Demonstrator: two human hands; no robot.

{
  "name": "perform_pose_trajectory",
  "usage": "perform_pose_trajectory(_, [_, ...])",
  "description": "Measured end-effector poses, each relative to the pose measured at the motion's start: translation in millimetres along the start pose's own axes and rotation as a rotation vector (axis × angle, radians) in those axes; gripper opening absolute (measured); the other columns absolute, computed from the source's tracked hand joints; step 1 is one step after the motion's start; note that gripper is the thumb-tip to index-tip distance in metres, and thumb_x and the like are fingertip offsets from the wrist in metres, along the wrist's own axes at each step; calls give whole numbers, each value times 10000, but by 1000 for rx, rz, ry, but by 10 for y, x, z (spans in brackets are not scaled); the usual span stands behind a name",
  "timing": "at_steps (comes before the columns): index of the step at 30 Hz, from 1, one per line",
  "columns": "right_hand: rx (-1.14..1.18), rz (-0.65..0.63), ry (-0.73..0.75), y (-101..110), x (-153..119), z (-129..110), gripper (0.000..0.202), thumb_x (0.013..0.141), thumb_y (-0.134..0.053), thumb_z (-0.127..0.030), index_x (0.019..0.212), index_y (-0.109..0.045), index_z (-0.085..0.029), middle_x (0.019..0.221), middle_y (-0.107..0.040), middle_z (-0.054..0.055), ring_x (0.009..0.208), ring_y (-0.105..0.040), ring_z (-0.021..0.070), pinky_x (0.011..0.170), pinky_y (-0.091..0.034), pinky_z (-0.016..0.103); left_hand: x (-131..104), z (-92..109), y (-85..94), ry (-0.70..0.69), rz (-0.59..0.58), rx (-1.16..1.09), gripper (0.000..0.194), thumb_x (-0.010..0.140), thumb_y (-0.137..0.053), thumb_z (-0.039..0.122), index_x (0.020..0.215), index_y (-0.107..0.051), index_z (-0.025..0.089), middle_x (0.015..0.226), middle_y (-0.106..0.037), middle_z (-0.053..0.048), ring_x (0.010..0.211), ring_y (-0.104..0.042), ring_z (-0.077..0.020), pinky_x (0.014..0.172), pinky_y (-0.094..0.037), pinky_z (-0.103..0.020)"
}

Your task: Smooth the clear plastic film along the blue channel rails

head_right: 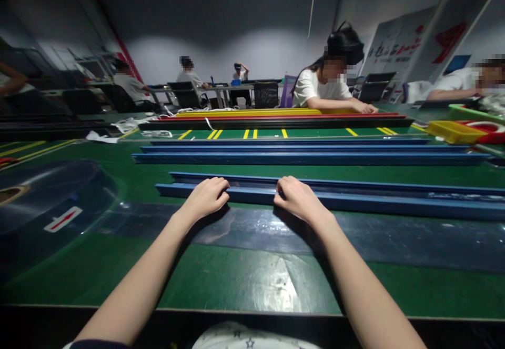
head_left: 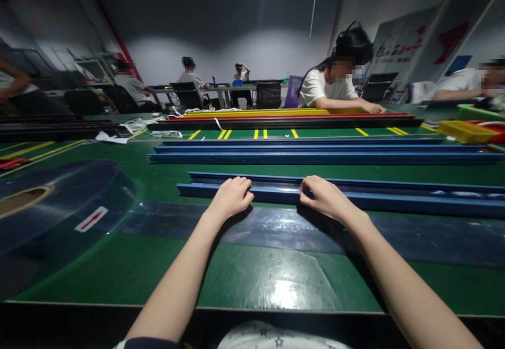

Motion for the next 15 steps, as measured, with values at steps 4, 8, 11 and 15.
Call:
perform_pose_trajectory(4, [35,-26,-24,29,-19,75,106,784,-459,-260,805,-528,-183,808,-576,42,759,-517,151,683,-366,248,-36,-46,-17,0,-10,22,125,787,-420,206,812,-541,190,841,-614,-52,843,-551,-207,731,-395,-321])
perform_pose_trajectory(8, [15,-5,-28,31,-38,71,100,776,-457,-255,806,-524,-187,814,-579,40,762,-520,153,671,-363,248,-101,-108,-32,5,11,22,136,808,-424,227,852,-546,185,869,-617,-56,863,-547,-207,747,-393,-323])
perform_pose_trajectory(11, [-32,33,-7,17,-52,46,111,786,-443,-254,818,-528,-188,819,-579,46,773,-517,160,678,-368,255,-159,-162,-33,10,11,11,160,836,-421,261,894,-545,177,908,-623,-64,882,-549,-210,766,-394,-329])
perform_pose_trajectory(15, [-64,55,41,-25,-54,-7,141,806,-444,-289,851,-531,-189,842,-578,56,810,-516,176,715,-381,272,-216,-228,-21,40,1,-6,203,867,-414,323,934,-540,178,964,-625,-67,927,-552,-213,796,-392,-333])
Point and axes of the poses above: each hand's wrist, its own x-axis towards the middle knuckle, its own y-axis out of the back of the hand, z = x × y, the point moved 2 cm from there along x, towards the middle knuckle
